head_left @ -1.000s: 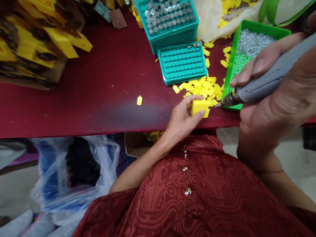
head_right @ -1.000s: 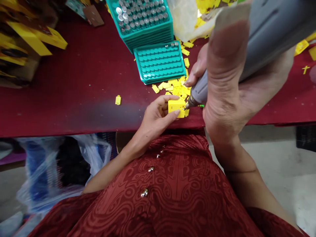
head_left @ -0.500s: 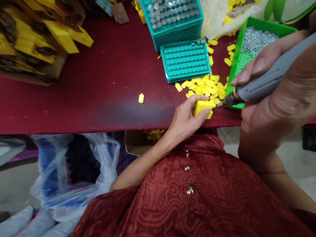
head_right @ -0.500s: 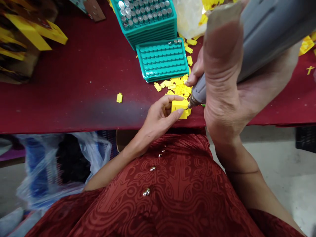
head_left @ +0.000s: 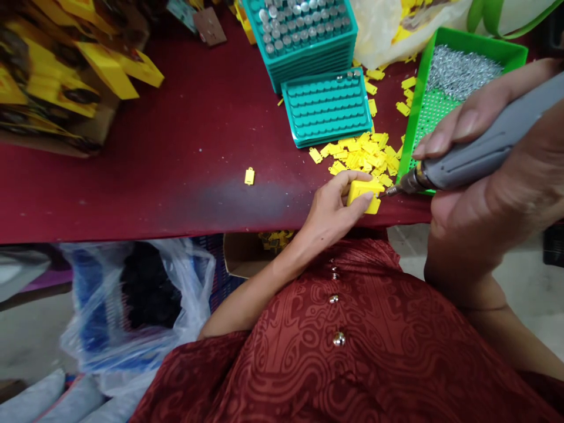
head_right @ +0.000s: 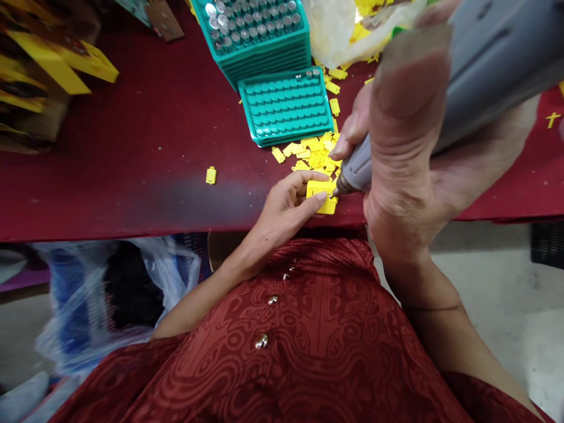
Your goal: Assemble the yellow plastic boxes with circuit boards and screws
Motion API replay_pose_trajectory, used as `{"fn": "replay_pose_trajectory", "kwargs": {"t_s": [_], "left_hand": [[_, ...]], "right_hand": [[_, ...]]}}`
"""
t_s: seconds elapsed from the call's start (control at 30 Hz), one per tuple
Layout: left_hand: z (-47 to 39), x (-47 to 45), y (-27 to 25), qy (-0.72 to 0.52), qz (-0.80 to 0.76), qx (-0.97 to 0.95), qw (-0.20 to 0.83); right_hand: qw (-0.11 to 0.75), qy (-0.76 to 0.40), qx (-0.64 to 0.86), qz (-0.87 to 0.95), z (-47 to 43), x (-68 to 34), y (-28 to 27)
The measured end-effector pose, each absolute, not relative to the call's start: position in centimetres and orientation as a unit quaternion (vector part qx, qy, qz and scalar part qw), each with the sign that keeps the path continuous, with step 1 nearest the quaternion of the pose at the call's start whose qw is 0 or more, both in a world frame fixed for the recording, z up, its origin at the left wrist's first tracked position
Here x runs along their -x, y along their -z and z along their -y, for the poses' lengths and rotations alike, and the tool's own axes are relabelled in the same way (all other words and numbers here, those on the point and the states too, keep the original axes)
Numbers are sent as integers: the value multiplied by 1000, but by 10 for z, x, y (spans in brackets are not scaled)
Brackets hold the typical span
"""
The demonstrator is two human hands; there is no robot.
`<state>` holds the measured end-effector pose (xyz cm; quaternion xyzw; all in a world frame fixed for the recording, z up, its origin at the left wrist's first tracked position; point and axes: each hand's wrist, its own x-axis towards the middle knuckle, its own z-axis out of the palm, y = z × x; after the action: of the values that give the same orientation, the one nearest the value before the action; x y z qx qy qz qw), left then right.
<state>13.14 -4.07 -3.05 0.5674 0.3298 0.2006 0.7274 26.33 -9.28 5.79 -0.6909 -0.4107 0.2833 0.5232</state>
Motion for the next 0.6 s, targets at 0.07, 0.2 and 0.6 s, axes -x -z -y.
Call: {"fn": "replay_pose_trajectory", "kwargs": {"t_s": [0.07, 0.2, 0.6], "left_hand": [[40, -131, 29, -202, -324, -567, 730], [41, -131, 28, -205, -334, -591, 705], [46, -130, 28, -224, -327, -631, 667]], "right_hand": [[537, -267, 692, 403, 91, -265, -63], [647, -125, 663, 355, 83, -253, -68], [705, -101, 608, 352, 81, -246, -71]]}}
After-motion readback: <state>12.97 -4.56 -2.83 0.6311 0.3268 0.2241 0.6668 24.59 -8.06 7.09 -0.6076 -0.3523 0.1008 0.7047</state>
